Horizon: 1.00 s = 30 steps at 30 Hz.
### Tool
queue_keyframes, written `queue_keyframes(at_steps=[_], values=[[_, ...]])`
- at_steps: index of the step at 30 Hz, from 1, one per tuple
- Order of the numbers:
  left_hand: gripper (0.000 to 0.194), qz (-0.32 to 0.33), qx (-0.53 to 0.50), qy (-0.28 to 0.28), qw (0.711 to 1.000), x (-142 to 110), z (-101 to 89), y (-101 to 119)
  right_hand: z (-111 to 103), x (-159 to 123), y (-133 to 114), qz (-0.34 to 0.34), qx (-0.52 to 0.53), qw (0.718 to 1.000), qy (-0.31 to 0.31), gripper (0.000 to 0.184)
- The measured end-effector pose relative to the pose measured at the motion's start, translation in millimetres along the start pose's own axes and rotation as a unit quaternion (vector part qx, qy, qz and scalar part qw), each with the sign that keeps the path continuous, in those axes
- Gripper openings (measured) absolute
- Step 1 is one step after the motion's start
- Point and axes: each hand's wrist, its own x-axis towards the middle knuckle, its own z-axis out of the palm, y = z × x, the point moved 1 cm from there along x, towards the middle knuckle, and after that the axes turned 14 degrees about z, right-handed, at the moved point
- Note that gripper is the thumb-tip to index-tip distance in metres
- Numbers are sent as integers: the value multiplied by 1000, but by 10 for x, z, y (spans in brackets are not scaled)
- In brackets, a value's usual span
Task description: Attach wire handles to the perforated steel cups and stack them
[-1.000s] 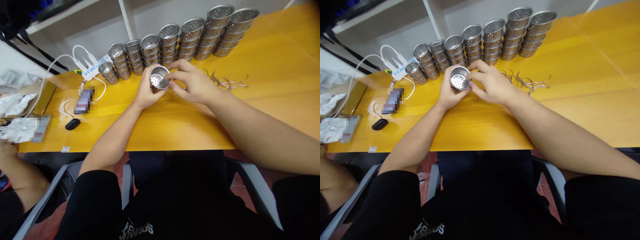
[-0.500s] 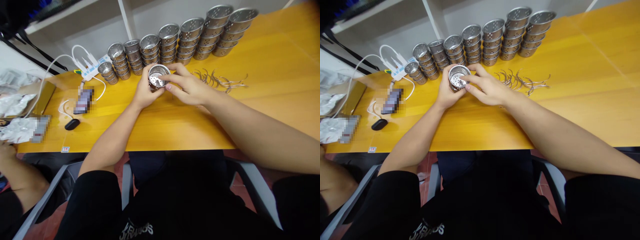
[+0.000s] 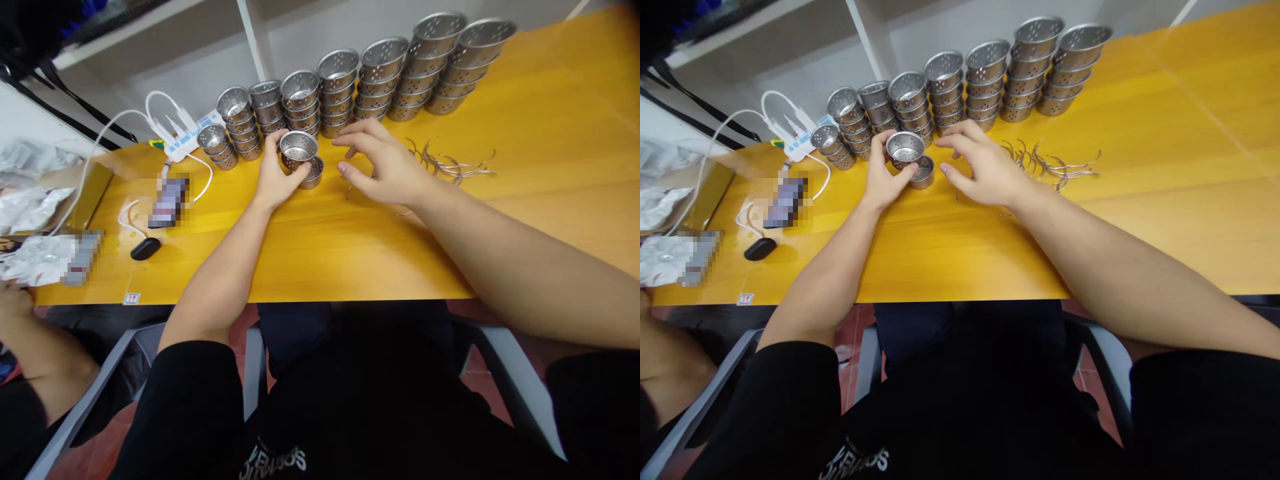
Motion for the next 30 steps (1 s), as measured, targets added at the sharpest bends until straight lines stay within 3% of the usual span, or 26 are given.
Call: queue_keyframes(at_steps=[12, 21, 30], values=[[114, -58, -59, -43, 996, 51, -46, 409, -9, 18, 46, -13, -4, 1000, 7, 54], [112, -15, -71, -74, 995, -27, 34, 140, -31, 13, -2, 15, -21, 1000, -14, 66], [116, -40, -65, -42, 996, -4, 3, 145, -20, 24, 32, 13, -15, 1000, -21, 62]])
